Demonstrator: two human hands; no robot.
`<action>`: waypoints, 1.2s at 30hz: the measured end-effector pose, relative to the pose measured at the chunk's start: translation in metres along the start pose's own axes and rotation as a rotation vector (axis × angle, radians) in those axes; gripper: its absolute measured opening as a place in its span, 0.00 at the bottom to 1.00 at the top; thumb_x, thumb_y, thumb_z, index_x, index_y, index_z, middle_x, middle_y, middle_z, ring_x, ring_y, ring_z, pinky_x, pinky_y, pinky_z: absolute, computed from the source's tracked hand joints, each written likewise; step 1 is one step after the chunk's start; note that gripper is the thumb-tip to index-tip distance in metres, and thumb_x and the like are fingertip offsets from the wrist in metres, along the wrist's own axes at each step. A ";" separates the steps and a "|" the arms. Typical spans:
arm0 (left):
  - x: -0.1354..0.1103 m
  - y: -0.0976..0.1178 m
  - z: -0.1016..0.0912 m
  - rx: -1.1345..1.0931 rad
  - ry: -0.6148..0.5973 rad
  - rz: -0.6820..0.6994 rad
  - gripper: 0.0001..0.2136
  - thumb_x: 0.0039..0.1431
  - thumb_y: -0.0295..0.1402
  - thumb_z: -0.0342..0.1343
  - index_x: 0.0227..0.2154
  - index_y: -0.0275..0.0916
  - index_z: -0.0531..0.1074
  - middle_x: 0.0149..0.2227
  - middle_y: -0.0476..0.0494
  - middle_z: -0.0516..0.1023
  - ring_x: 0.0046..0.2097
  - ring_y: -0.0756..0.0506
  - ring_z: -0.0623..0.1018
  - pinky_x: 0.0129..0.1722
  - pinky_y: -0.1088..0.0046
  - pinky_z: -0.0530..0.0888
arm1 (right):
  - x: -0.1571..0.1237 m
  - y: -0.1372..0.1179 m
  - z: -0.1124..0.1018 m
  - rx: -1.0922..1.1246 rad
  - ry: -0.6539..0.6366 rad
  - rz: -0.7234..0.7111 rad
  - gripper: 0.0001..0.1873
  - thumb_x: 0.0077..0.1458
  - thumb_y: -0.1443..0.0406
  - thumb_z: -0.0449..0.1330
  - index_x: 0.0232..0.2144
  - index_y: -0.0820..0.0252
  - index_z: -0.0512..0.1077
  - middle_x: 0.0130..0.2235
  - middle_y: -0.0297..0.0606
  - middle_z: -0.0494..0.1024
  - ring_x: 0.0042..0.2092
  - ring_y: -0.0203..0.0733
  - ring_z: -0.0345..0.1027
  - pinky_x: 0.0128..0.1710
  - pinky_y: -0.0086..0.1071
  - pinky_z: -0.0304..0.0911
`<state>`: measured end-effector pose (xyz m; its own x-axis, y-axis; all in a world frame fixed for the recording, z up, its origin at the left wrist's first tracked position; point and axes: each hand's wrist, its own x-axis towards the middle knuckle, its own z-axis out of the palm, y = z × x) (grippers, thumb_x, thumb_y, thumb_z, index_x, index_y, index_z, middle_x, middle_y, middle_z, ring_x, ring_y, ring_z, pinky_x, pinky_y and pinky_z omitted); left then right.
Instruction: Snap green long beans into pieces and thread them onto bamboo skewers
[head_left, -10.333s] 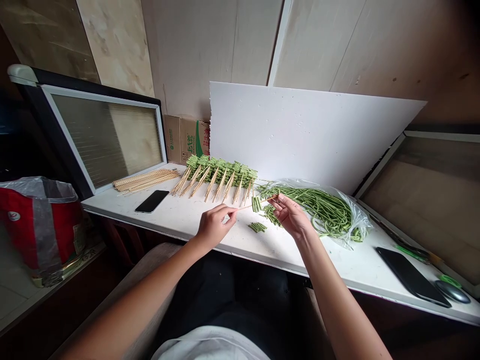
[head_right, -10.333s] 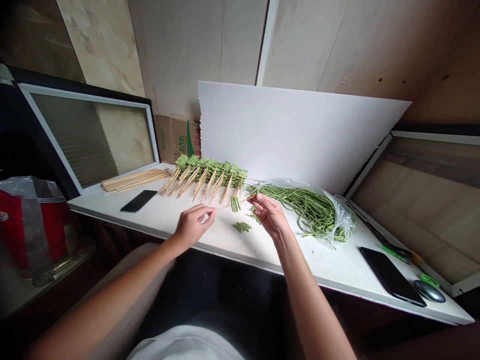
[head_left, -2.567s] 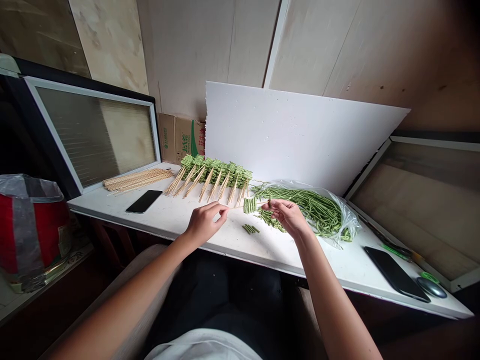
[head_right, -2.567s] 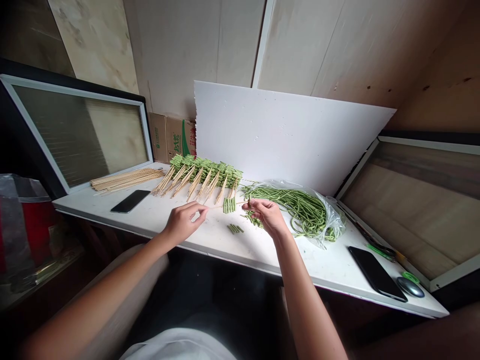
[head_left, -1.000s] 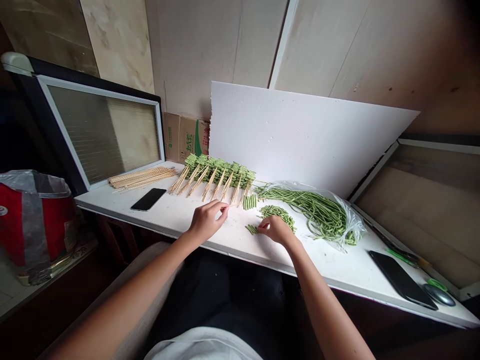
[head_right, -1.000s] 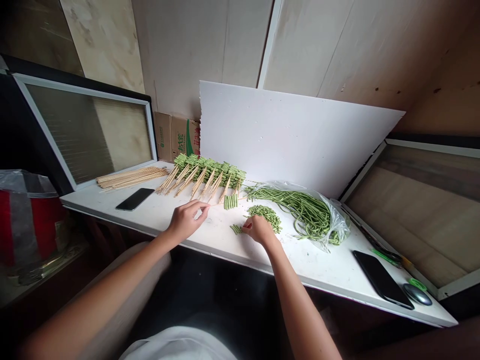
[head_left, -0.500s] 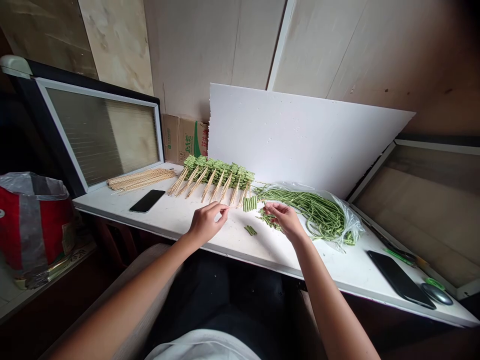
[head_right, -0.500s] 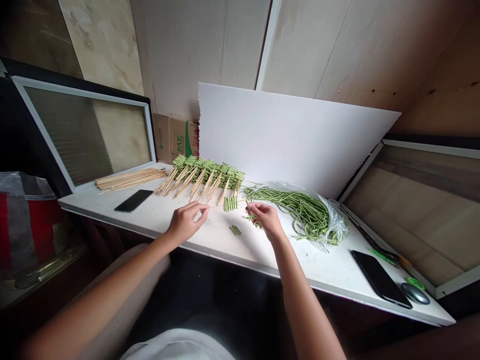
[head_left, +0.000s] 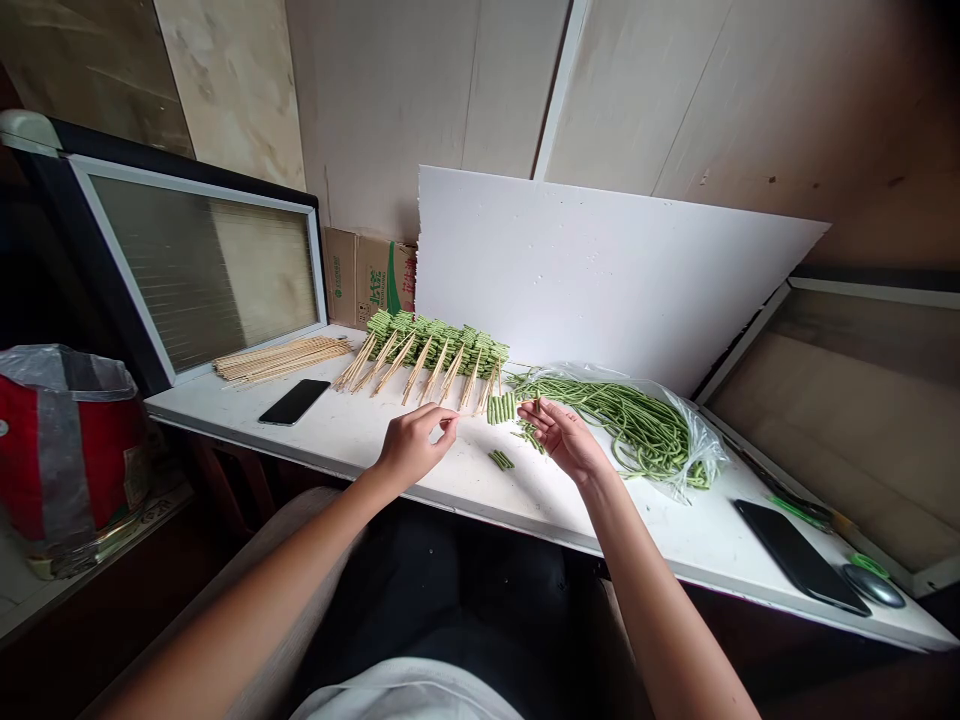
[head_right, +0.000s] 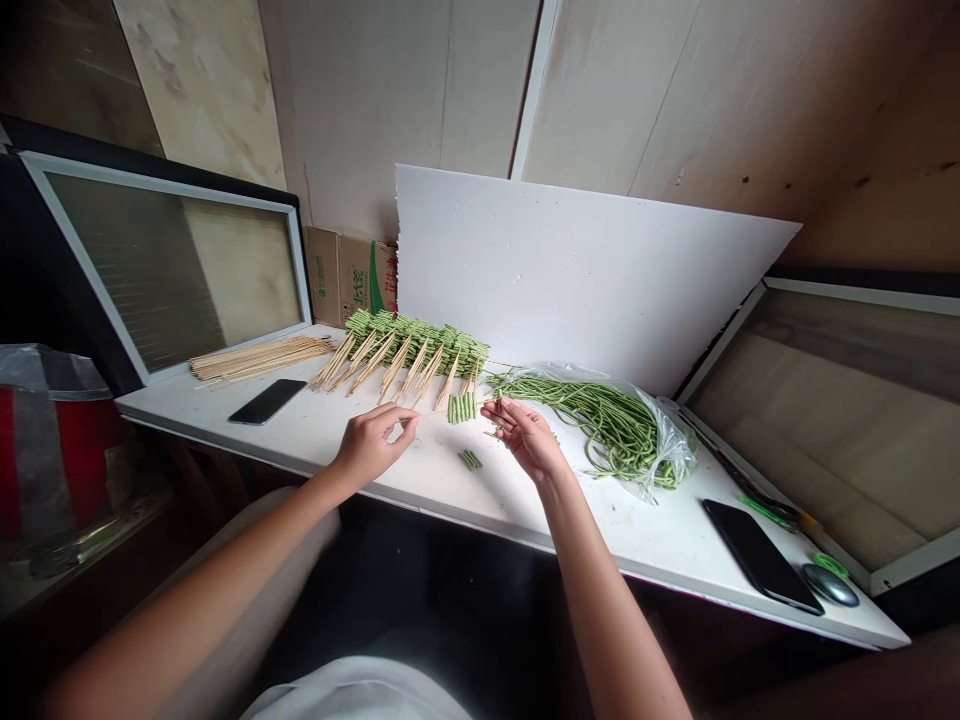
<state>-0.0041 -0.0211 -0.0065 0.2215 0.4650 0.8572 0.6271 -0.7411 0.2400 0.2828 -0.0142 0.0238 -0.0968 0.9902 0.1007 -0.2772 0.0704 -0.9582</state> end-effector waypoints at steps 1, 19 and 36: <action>0.000 0.000 0.000 0.000 0.001 0.001 0.06 0.67 0.29 0.56 0.39 0.41 0.78 0.33 0.48 0.82 0.32 0.48 0.80 0.31 0.74 0.72 | 0.000 0.000 0.000 0.005 0.005 -0.002 0.17 0.53 0.52 0.73 0.40 0.55 0.80 0.51 0.45 0.83 0.58 0.51 0.76 0.33 0.28 0.73; 0.000 0.001 0.000 0.000 -0.006 0.008 0.06 0.66 0.28 0.56 0.38 0.41 0.78 0.32 0.49 0.81 0.33 0.49 0.79 0.32 0.74 0.71 | 0.000 -0.001 0.002 -0.063 0.102 -0.078 0.18 0.48 0.50 0.75 0.36 0.54 0.81 0.45 0.42 0.86 0.53 0.51 0.79 0.30 0.29 0.71; -0.001 0.002 0.000 0.041 0.005 0.041 0.07 0.68 0.27 0.55 0.38 0.40 0.78 0.32 0.47 0.81 0.34 0.48 0.80 0.33 0.75 0.72 | -0.001 0.012 0.020 -0.118 0.238 -0.242 0.19 0.50 0.49 0.73 0.34 0.57 0.82 0.41 0.45 0.86 0.51 0.52 0.79 0.35 0.32 0.70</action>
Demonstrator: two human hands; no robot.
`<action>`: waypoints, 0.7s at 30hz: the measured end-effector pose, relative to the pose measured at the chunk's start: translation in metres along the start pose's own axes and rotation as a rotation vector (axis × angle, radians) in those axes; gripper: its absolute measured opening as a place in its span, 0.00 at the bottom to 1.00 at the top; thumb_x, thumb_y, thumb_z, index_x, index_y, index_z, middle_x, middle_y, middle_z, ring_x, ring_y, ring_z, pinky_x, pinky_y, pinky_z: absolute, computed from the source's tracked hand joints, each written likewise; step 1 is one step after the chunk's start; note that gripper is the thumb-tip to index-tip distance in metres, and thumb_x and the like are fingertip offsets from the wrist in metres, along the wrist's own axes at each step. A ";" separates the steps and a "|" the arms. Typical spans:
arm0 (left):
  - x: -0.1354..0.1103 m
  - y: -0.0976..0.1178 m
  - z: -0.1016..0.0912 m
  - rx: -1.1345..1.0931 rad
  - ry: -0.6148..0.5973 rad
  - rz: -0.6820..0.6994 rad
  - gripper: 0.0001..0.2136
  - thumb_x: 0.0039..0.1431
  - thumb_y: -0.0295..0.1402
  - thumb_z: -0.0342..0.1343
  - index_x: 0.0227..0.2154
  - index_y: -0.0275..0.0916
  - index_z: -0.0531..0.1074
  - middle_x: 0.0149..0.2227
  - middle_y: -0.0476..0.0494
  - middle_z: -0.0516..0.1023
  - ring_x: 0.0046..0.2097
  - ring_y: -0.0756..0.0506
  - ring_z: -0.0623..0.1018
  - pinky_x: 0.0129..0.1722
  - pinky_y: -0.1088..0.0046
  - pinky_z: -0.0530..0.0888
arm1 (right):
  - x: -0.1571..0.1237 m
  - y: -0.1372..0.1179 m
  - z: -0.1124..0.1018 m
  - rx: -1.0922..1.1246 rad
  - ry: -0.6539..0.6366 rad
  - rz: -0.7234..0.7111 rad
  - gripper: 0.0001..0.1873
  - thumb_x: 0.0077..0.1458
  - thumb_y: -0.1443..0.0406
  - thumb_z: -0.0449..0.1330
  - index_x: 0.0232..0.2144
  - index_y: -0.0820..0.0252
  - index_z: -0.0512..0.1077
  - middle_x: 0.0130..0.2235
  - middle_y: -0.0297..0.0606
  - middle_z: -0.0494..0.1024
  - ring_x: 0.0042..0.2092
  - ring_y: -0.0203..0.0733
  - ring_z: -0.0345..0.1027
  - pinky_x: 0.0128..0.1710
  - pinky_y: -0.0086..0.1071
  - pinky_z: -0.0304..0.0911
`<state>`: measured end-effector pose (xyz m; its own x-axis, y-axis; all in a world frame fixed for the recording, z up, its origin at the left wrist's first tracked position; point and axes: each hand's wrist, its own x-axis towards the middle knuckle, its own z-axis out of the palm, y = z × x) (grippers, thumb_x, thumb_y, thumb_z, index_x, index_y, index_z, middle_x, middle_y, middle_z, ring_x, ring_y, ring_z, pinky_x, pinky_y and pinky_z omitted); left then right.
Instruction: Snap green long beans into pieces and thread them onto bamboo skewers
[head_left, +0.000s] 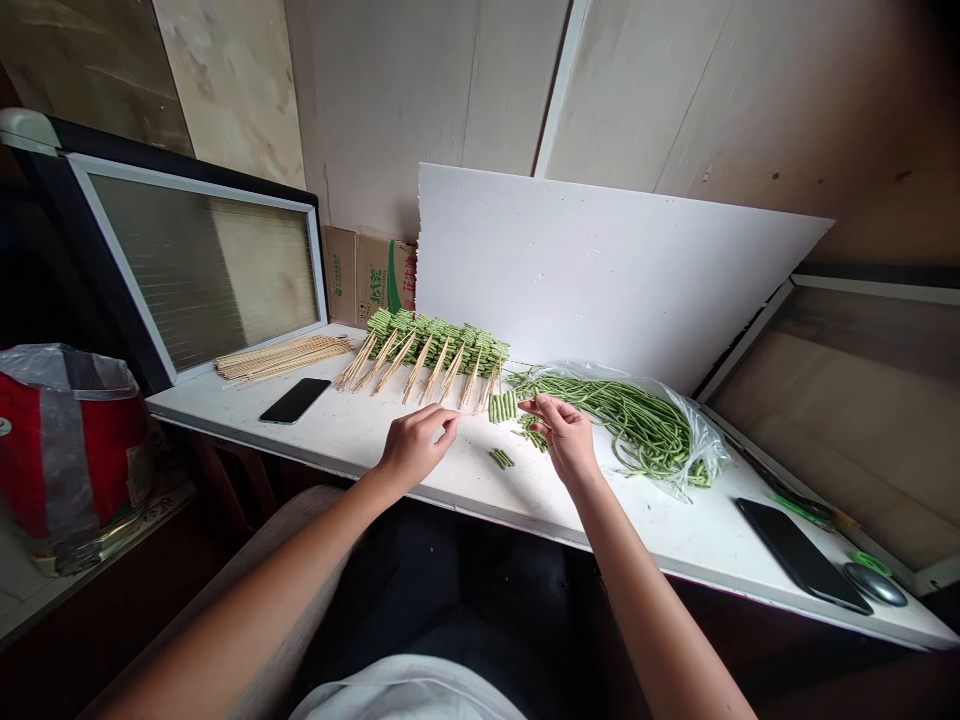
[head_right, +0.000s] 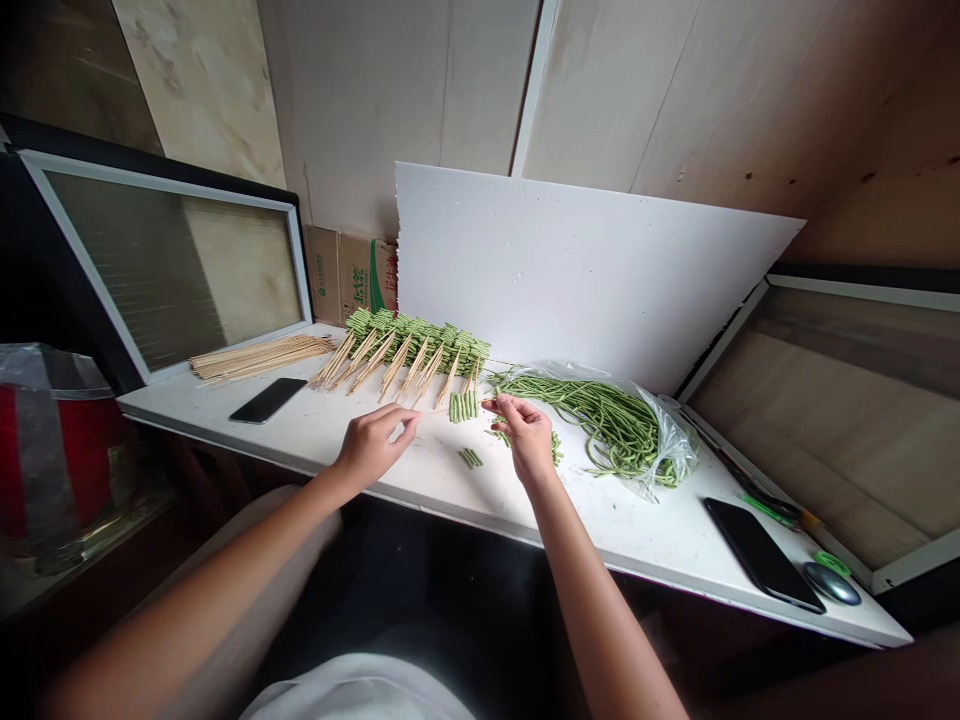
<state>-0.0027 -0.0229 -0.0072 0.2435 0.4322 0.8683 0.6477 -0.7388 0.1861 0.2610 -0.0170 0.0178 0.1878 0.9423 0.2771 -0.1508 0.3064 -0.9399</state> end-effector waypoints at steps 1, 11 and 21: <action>0.000 0.000 0.000 -0.001 0.002 0.001 0.07 0.68 0.27 0.55 0.39 0.40 0.78 0.32 0.47 0.82 0.34 0.48 0.81 0.33 0.75 0.73 | 0.000 0.000 0.001 0.001 0.002 -0.003 0.19 0.50 0.49 0.73 0.34 0.57 0.82 0.41 0.45 0.86 0.51 0.52 0.79 0.35 0.31 0.70; -0.002 0.004 0.004 -0.025 0.009 0.019 0.07 0.68 0.26 0.55 0.40 0.40 0.78 0.33 0.47 0.82 0.35 0.48 0.81 0.35 0.75 0.74 | -0.002 0.014 0.009 0.076 0.004 0.027 0.17 0.48 0.52 0.75 0.32 0.58 0.82 0.39 0.42 0.83 0.44 0.45 0.77 0.34 0.30 0.72; 0.001 0.000 0.001 -0.011 0.040 -0.024 0.06 0.67 0.27 0.56 0.40 0.41 0.78 0.34 0.48 0.82 0.34 0.49 0.80 0.32 0.75 0.71 | -0.005 0.011 0.014 0.023 -0.037 0.046 0.23 0.53 0.47 0.69 0.43 0.58 0.81 0.44 0.45 0.84 0.48 0.50 0.78 0.34 0.32 0.73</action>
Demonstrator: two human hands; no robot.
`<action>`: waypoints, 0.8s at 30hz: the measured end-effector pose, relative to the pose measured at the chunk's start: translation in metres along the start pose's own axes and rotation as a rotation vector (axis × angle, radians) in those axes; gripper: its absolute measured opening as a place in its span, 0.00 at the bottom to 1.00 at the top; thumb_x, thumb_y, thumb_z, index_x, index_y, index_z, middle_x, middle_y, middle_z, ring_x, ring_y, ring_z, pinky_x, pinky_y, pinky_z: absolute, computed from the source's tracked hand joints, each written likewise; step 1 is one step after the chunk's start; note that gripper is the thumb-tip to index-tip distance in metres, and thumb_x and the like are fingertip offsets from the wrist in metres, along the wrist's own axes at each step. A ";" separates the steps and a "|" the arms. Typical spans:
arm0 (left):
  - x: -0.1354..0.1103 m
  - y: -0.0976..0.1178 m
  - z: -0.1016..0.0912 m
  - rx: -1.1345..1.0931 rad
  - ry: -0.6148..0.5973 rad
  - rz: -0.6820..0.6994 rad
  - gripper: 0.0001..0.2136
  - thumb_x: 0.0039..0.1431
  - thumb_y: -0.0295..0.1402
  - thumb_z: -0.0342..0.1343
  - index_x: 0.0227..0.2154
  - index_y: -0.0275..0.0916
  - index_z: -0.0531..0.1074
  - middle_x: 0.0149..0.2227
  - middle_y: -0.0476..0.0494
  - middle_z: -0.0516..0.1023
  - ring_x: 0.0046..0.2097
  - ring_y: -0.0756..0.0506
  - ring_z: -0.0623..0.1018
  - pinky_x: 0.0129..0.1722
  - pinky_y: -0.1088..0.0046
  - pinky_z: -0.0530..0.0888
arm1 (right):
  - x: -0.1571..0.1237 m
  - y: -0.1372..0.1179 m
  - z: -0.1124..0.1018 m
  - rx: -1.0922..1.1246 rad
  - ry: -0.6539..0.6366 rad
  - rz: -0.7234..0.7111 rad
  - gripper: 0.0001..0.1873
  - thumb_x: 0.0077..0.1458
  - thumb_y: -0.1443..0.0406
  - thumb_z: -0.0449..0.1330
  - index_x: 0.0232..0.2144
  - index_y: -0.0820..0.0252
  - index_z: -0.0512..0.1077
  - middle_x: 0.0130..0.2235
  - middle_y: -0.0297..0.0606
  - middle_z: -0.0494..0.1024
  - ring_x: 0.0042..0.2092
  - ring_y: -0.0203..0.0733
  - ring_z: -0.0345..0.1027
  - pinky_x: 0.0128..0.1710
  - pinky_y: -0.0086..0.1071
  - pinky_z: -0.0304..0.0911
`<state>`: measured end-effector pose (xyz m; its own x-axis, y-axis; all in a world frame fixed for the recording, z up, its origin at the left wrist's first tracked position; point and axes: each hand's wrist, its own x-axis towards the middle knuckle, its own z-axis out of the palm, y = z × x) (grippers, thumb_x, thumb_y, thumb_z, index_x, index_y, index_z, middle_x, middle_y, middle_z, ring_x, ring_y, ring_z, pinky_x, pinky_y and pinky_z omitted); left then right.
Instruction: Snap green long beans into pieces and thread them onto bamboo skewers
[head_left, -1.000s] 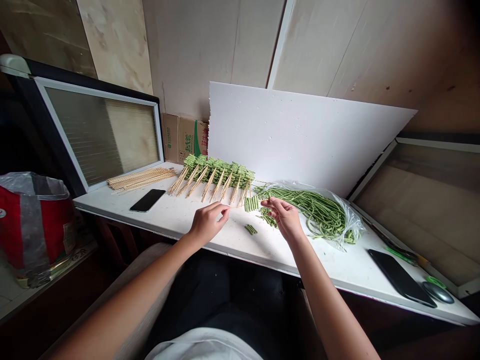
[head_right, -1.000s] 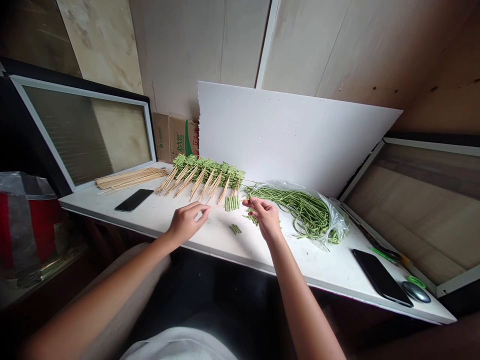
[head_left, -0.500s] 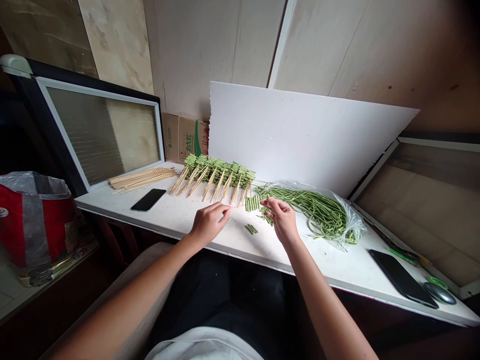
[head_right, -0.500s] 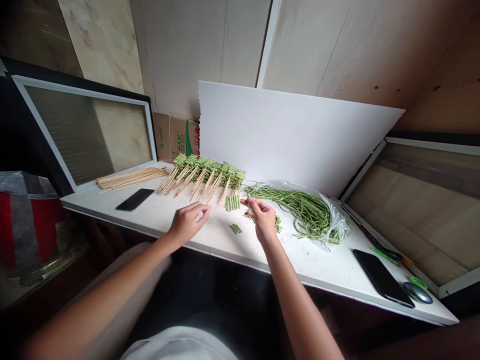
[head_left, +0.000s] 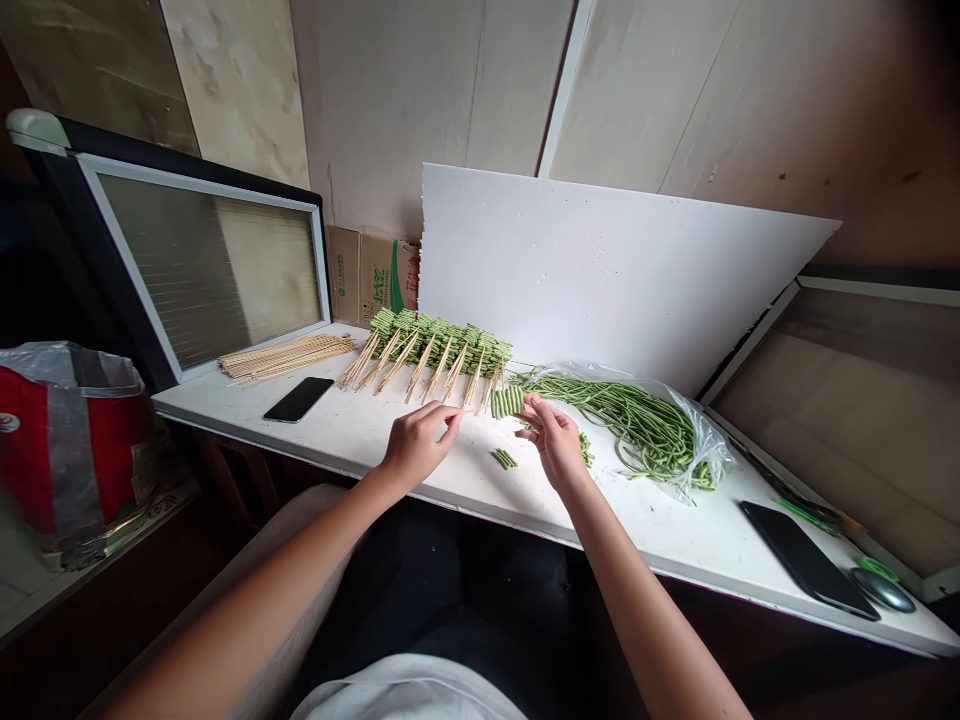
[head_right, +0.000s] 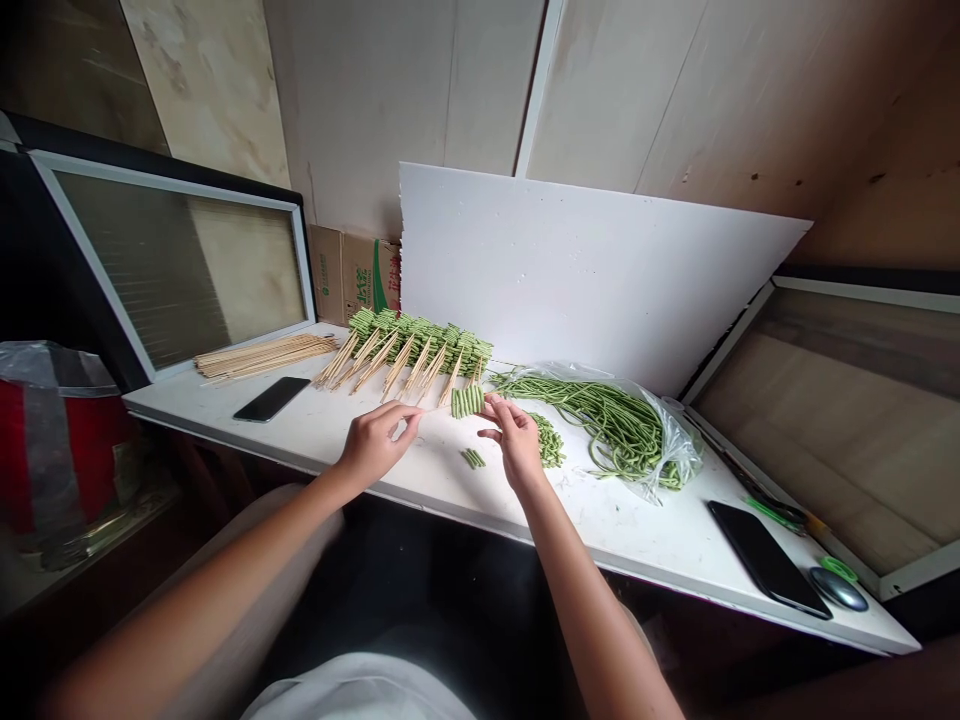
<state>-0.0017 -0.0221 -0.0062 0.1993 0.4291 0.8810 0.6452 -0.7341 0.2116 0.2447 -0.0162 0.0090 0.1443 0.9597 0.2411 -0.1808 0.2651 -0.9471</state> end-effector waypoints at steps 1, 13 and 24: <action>0.000 -0.001 0.000 0.006 0.005 -0.011 0.06 0.67 0.27 0.56 0.40 0.41 0.78 0.34 0.48 0.82 0.33 0.49 0.80 0.31 0.75 0.70 | 0.001 0.001 -0.003 -0.063 -0.021 -0.005 0.24 0.56 0.46 0.66 0.45 0.57 0.81 0.44 0.45 0.84 0.47 0.50 0.78 0.33 0.33 0.73; -0.001 -0.005 0.000 0.017 -0.005 -0.041 0.05 0.67 0.28 0.57 0.39 0.41 0.77 0.35 0.49 0.82 0.32 0.49 0.79 0.30 0.74 0.70 | 0.004 0.028 -0.022 -1.308 -0.291 0.097 0.06 0.55 0.62 0.67 0.32 0.56 0.83 0.37 0.41 0.85 0.36 0.47 0.77 0.32 0.33 0.62; -0.003 -0.006 0.003 0.000 -0.021 -0.031 0.06 0.67 0.28 0.56 0.39 0.41 0.78 0.35 0.48 0.82 0.35 0.48 0.80 0.34 0.74 0.72 | 0.011 0.039 -0.031 -0.924 -0.167 -0.083 0.05 0.41 0.63 0.74 0.23 0.54 0.82 0.25 0.37 0.81 0.25 0.40 0.68 0.26 0.31 0.58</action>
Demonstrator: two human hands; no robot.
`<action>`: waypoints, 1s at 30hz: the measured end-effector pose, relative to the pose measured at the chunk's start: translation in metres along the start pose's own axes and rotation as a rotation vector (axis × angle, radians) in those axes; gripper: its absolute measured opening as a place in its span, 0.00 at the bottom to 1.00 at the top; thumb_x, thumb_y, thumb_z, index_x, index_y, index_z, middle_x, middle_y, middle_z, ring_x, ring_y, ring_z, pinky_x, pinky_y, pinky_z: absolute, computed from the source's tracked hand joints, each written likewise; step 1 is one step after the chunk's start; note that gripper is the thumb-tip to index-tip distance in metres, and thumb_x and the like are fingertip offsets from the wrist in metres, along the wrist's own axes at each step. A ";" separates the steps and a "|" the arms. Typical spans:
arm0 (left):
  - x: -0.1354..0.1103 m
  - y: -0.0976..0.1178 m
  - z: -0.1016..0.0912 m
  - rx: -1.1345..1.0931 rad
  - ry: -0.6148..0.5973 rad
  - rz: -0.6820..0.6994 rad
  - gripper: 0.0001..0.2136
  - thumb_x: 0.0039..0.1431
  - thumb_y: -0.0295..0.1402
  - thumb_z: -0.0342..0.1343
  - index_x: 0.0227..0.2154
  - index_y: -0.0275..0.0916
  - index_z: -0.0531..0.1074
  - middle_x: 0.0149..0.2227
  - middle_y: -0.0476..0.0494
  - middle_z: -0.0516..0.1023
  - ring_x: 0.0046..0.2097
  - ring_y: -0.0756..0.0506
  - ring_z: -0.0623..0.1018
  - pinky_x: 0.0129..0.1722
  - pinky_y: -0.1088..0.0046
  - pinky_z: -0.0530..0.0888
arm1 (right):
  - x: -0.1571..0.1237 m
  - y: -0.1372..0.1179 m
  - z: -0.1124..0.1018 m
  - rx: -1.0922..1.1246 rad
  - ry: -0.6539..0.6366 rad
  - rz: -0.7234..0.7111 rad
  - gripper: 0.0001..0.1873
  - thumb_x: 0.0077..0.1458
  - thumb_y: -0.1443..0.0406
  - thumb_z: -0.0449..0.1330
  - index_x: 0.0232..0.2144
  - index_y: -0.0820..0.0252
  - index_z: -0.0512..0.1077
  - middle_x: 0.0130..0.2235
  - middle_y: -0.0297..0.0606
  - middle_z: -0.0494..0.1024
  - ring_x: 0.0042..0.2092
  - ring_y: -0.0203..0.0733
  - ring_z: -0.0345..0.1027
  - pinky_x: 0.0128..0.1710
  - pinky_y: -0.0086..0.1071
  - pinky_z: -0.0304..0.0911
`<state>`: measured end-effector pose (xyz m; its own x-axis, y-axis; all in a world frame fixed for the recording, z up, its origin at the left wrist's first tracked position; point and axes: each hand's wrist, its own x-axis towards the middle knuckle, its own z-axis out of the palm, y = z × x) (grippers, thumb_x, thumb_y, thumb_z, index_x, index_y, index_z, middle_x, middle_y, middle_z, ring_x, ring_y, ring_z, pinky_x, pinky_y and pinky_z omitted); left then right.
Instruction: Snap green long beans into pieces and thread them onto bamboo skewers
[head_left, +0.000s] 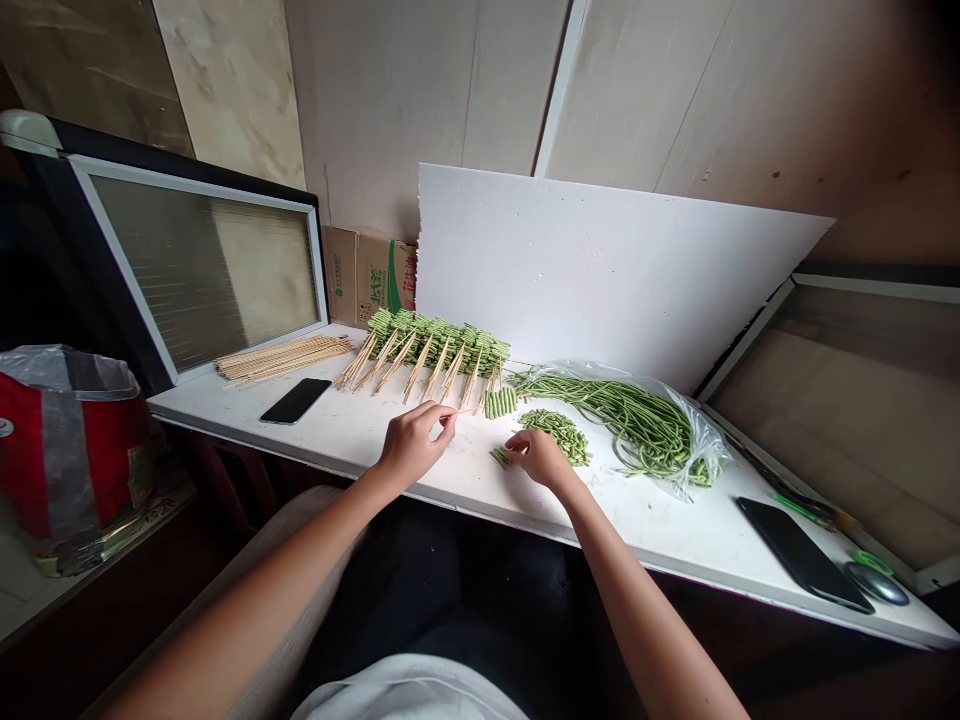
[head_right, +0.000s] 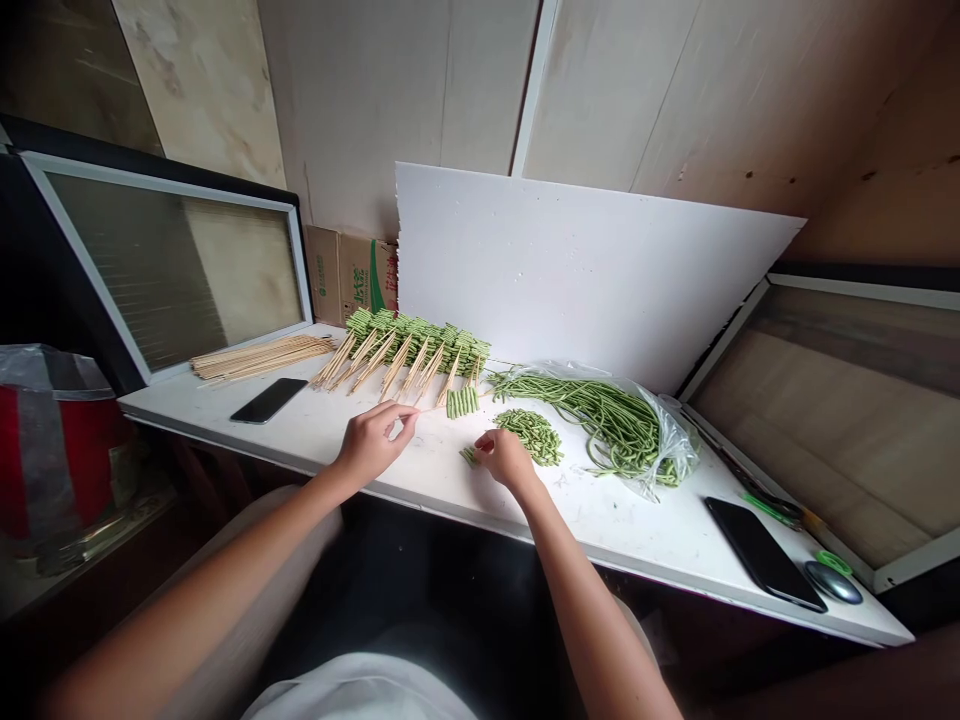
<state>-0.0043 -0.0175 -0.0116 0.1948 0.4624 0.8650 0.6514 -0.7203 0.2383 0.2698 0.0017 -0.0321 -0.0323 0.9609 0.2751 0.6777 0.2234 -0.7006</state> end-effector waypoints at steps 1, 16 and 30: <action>0.000 0.000 0.000 0.001 0.003 0.000 0.06 0.67 0.28 0.56 0.39 0.41 0.78 0.34 0.48 0.82 0.34 0.48 0.80 0.34 0.74 0.72 | 0.001 0.000 -0.003 0.024 0.020 -0.015 0.05 0.42 0.62 0.74 0.24 0.54 0.82 0.26 0.37 0.81 0.25 0.41 0.68 0.26 0.32 0.59; 0.001 0.002 -0.001 -0.014 0.018 0.010 0.05 0.66 0.26 0.57 0.39 0.41 0.77 0.34 0.49 0.82 0.32 0.49 0.79 0.31 0.75 0.71 | 0.001 -0.031 -0.056 1.047 -0.094 0.156 0.21 0.44 0.51 0.78 0.37 0.55 0.81 0.42 0.38 0.83 0.42 0.40 0.77 0.38 0.30 0.72; 0.001 0.004 -0.002 -0.020 -0.003 0.019 0.06 0.67 0.28 0.56 0.39 0.42 0.78 0.34 0.48 0.82 0.33 0.48 0.80 0.32 0.74 0.73 | 0.000 -0.033 -0.045 1.123 -0.114 0.165 0.17 0.52 0.52 0.73 0.39 0.54 0.80 0.51 0.40 0.83 0.56 0.46 0.75 0.39 0.30 0.69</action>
<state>-0.0030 -0.0209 -0.0085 0.2091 0.4502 0.8681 0.6329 -0.7391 0.2308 0.2804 -0.0128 0.0208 -0.1089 0.9886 0.1037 -0.3588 0.0582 -0.9316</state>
